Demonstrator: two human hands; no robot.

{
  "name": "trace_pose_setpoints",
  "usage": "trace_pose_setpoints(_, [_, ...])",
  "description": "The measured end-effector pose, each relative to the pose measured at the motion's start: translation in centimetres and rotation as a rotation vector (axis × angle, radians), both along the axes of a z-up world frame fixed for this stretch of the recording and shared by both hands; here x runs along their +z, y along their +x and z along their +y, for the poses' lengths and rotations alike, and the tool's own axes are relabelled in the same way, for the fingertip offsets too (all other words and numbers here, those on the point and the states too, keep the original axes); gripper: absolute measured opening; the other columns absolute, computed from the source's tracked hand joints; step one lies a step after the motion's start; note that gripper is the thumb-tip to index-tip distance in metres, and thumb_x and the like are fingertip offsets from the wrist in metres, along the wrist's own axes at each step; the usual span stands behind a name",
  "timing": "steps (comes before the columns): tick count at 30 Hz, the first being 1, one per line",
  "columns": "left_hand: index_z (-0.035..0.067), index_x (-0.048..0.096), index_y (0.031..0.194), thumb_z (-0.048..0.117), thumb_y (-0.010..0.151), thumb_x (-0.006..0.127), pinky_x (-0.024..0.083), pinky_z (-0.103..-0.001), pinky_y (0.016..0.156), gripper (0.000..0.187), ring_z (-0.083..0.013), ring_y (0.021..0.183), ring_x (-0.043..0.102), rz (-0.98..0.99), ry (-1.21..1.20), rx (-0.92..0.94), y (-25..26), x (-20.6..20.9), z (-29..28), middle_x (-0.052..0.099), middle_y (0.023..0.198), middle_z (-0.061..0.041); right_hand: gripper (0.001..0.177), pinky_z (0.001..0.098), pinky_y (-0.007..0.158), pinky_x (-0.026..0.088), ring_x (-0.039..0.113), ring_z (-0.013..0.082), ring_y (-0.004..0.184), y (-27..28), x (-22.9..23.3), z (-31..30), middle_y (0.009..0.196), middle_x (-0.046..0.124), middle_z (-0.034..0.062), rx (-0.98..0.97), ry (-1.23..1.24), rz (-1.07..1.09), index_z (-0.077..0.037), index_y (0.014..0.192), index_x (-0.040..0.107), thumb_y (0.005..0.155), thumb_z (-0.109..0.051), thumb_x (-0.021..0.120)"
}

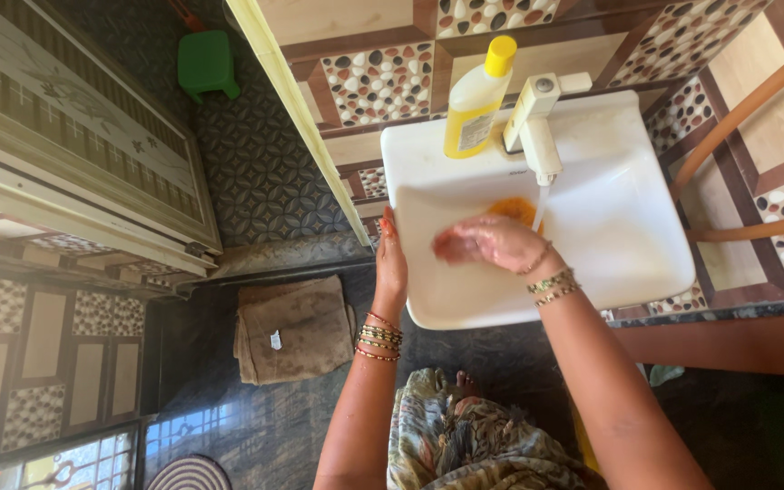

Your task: The person cleans a white bathroom sink using a yellow sponge and liquid soap. They scrub the basin and faucet area, rinse the sponge under running water, and continue wiping the sink surface.

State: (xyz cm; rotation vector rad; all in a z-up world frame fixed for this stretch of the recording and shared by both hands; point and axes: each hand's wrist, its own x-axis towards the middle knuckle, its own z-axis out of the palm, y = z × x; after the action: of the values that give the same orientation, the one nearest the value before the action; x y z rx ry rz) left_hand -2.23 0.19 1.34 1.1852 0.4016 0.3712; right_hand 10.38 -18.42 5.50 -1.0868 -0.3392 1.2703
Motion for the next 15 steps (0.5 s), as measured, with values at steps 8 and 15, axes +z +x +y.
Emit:
trace_pose_setpoints(8, [-0.001, 0.017, 0.16, 0.063, 0.102, 0.031, 0.018, -0.034, 0.124, 0.088, -0.0247, 0.157, 0.017, 0.084, 0.078, 0.024, -2.2, -3.1, -1.7, 0.018, 0.171, -0.015, 0.017, 0.0289, 0.057, 0.05, 0.066, 0.0208, 0.073, 4.7, -8.7, -8.3, 0.084, 0.067, 0.0106, -0.767, -0.212, 0.115, -0.002, 0.099, 0.062, 0.103, -0.014, 0.051])
trace_pose_setpoints(15, [0.006, 0.015, 0.162, 0.067, 0.098, 0.03, 0.023, -0.034, 0.121, 0.089, -0.0245, 0.155, 0.021, 0.199, 0.021, -0.009, -3.7, -0.9, -2.5, 0.02, 0.17, -0.013, 0.017, 0.0273, 0.05, 0.043, 0.055, 0.019, 0.062, 7.4, -10.0, -5.8, 0.076, 0.058, 0.0123, -0.772, 0.205, 0.339, -0.001, 0.088, 0.057, 0.101, -0.008, 0.049])
